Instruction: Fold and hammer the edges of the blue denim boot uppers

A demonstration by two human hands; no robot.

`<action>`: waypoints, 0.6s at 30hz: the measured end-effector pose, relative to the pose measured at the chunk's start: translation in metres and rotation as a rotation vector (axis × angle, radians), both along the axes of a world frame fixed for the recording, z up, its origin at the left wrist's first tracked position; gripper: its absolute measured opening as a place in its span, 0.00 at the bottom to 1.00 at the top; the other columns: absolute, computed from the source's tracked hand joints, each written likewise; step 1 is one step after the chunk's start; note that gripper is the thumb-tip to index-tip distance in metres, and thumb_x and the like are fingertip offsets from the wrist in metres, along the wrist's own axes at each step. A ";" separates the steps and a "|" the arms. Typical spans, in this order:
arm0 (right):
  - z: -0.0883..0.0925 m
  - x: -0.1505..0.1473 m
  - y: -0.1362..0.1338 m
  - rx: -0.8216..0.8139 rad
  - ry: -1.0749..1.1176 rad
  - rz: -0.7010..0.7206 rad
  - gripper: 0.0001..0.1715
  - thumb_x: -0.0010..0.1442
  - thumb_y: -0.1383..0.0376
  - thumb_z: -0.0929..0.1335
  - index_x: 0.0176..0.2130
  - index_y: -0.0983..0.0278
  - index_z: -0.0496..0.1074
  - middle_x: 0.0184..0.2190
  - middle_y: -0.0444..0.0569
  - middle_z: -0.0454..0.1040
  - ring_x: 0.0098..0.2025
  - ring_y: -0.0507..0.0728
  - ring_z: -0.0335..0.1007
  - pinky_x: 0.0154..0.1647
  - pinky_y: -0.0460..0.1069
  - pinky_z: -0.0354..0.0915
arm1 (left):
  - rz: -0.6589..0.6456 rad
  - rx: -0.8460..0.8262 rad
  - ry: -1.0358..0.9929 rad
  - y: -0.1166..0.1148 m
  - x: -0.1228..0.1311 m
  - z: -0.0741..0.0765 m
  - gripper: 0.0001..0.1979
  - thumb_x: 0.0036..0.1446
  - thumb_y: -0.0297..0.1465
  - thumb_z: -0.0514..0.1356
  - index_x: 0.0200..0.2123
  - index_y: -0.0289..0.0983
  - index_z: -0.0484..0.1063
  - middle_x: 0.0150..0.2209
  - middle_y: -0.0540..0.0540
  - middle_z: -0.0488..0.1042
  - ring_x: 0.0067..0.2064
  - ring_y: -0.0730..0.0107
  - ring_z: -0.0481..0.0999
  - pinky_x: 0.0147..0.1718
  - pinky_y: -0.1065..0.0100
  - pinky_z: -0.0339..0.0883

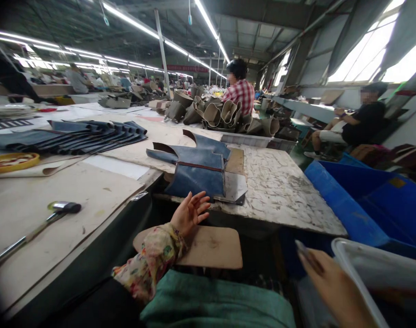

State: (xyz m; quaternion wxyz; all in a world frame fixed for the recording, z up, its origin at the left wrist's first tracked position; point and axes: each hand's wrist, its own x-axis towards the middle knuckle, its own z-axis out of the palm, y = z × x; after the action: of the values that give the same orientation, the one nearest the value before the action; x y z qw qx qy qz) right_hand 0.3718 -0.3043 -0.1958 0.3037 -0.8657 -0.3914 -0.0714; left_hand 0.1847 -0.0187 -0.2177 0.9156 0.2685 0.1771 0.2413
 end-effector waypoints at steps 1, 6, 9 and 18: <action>-0.006 -0.006 0.018 -0.047 0.075 0.120 0.10 0.54 0.54 0.66 0.33 0.57 0.71 0.31 0.50 0.74 0.31 0.55 0.71 0.30 0.47 0.66 | 0.005 0.013 0.006 -0.001 0.000 -0.001 0.19 0.61 0.42 0.47 0.44 0.37 0.68 0.43 0.43 0.70 0.36 0.68 0.74 0.30 0.68 0.69; -0.008 -0.057 0.131 -0.059 0.087 0.527 0.13 0.59 0.63 0.59 0.38 0.62 0.69 0.37 0.49 0.71 0.40 0.56 0.68 0.40 0.49 0.62 | 0.046 0.049 0.041 -0.004 0.000 -0.003 0.21 0.61 0.43 0.46 0.44 0.36 0.69 0.41 0.42 0.70 0.35 0.70 0.73 0.27 0.71 0.69; -0.007 -0.072 0.172 -0.060 0.081 0.555 0.12 0.57 0.64 0.60 0.36 0.63 0.70 0.34 0.49 0.70 0.36 0.55 0.67 0.38 0.48 0.61 | 0.097 0.060 0.056 -0.003 0.001 -0.003 0.21 0.62 0.43 0.44 0.43 0.36 0.69 0.41 0.43 0.70 0.34 0.72 0.73 0.26 0.72 0.69; -0.021 -0.067 0.184 -0.148 0.183 0.553 0.14 0.58 0.59 0.61 0.33 0.62 0.73 0.30 0.46 0.71 0.33 0.53 0.67 0.33 0.46 0.59 | 0.135 0.189 0.116 0.000 0.008 -0.011 0.23 0.61 0.46 0.42 0.45 0.37 0.67 0.42 0.43 0.69 0.35 0.73 0.72 0.26 0.75 0.66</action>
State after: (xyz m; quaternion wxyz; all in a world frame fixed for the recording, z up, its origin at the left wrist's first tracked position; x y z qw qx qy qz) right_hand 0.3050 -0.1199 -0.2170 0.2819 -0.7487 -0.5876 0.1213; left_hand 0.1927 -0.0183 -0.2283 0.8561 0.3547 0.2240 0.3018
